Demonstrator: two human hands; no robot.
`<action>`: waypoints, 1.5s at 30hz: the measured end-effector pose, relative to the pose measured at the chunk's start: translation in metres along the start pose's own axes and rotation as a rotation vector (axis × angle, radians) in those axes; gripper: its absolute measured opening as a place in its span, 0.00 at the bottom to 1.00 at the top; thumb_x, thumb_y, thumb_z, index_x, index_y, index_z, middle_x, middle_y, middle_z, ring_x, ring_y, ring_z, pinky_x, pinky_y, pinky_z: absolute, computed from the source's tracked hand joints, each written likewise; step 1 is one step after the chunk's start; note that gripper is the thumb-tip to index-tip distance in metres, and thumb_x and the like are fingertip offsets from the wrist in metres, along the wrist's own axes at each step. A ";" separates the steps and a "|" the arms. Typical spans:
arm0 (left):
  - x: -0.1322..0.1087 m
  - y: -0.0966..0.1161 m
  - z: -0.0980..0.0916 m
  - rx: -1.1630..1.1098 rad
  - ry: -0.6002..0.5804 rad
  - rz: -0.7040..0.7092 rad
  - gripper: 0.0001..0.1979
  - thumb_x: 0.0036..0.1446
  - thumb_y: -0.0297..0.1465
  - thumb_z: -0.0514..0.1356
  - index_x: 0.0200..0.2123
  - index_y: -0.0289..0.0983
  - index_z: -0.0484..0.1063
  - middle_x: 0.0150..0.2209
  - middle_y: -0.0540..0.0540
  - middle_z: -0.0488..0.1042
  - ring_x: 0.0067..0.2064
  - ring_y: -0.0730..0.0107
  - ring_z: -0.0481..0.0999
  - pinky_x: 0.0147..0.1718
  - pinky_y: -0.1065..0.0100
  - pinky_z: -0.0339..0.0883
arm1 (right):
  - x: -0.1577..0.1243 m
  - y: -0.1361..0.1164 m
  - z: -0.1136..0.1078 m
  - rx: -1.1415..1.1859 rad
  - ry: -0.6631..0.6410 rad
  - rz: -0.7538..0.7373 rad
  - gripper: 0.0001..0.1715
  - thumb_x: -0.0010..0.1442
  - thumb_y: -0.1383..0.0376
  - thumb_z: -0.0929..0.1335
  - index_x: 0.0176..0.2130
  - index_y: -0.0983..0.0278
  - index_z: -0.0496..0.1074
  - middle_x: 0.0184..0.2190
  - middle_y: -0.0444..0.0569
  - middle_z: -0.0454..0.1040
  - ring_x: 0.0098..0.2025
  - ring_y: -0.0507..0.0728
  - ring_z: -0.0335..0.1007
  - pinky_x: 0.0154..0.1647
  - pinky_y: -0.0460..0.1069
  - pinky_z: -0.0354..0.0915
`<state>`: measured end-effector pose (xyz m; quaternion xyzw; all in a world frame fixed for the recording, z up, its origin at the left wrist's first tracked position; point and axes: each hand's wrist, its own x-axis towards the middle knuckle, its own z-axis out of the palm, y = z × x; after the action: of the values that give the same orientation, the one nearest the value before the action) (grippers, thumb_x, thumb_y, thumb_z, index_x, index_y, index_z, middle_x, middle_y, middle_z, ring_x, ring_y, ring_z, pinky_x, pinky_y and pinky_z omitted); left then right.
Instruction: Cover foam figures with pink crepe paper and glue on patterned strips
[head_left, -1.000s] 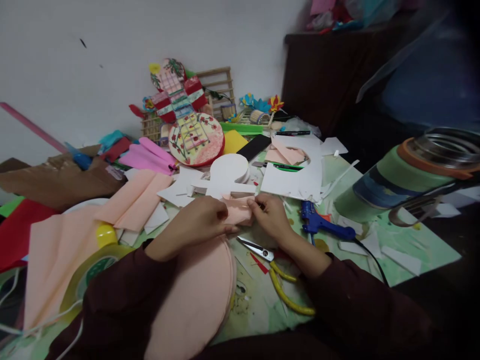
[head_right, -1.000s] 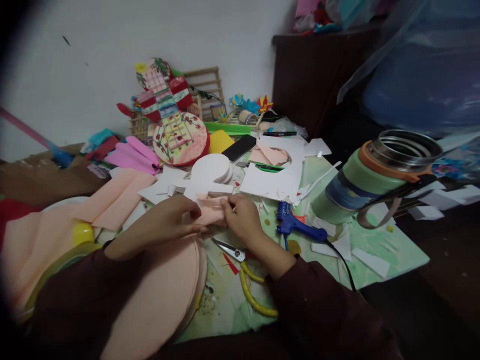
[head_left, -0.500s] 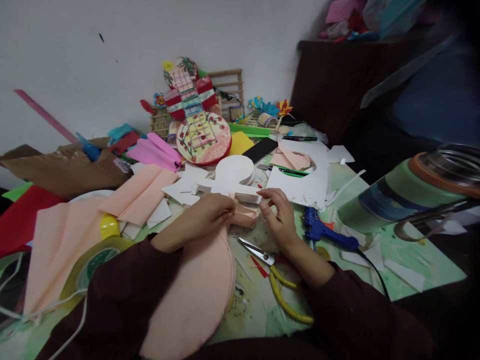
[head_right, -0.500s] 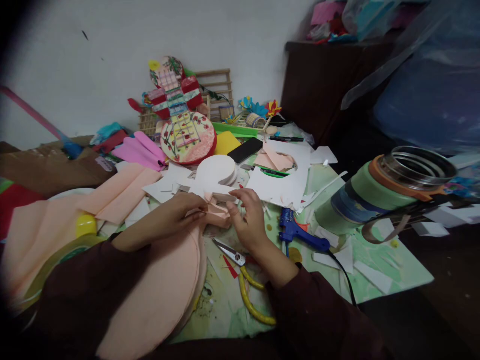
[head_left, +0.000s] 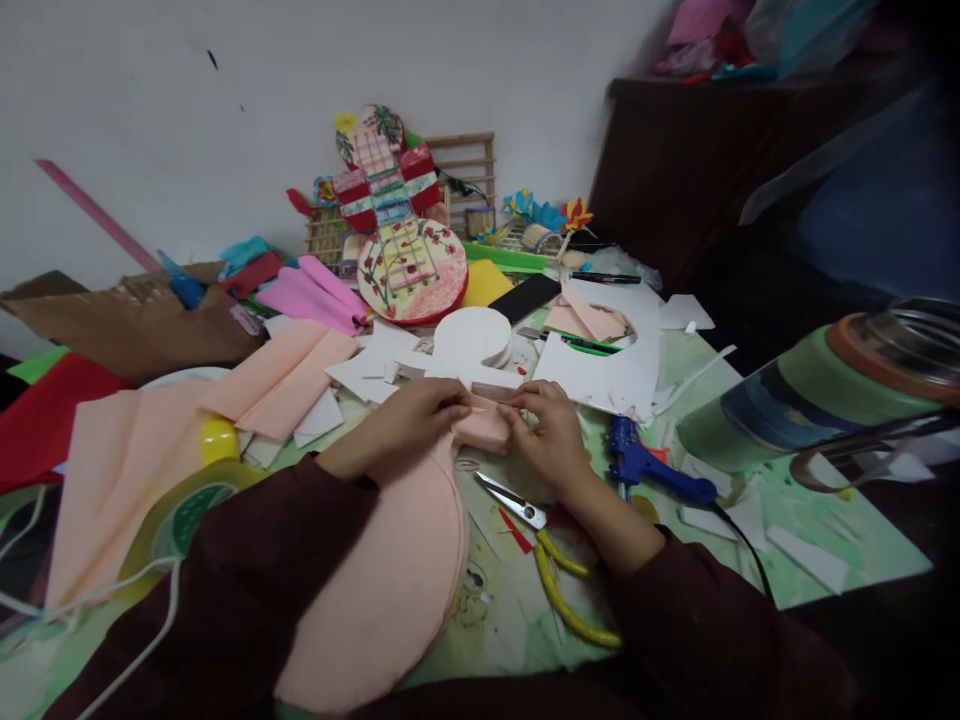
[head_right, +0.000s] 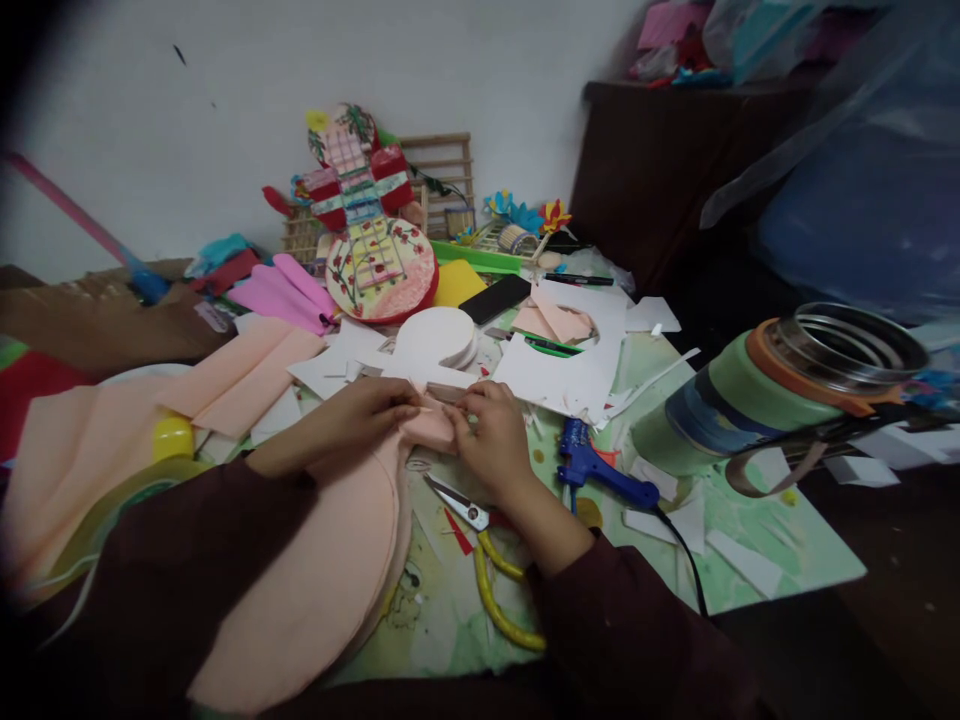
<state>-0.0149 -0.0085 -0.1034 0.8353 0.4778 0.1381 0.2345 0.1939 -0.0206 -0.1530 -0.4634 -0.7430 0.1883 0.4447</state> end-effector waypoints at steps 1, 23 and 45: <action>0.000 0.000 0.000 0.009 0.002 -0.005 0.08 0.61 0.30 0.55 0.35 0.36 0.73 0.35 0.46 0.76 0.36 0.67 0.73 0.36 0.66 0.63 | 0.001 0.002 0.001 0.006 0.000 0.028 0.07 0.58 0.66 0.68 0.28 0.63 0.74 0.35 0.50 0.72 0.41 0.58 0.66 0.43 0.53 0.62; -0.002 0.011 0.003 0.190 0.066 -0.025 0.08 0.61 0.30 0.55 0.33 0.35 0.73 0.35 0.43 0.78 0.38 0.63 0.74 0.37 0.63 0.63 | -0.015 -0.008 -0.015 -0.162 -0.015 0.088 0.20 0.61 0.55 0.66 0.22 0.63 0.66 0.22 0.46 0.67 0.28 0.54 0.62 0.31 0.49 0.54; -0.004 0.022 0.004 0.277 0.183 0.075 0.10 0.63 0.31 0.53 0.38 0.36 0.73 0.37 0.43 0.76 0.42 0.59 0.72 0.43 0.58 0.60 | -0.013 -0.008 -0.010 -0.017 -0.082 0.165 0.19 0.63 0.61 0.63 0.23 0.64 0.70 0.21 0.46 0.71 0.26 0.53 0.64 0.29 0.48 0.54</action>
<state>0.0011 -0.0224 -0.0959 0.8608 0.4801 0.1553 0.0672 0.2006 -0.0366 -0.1483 -0.5187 -0.7216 0.2366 0.3929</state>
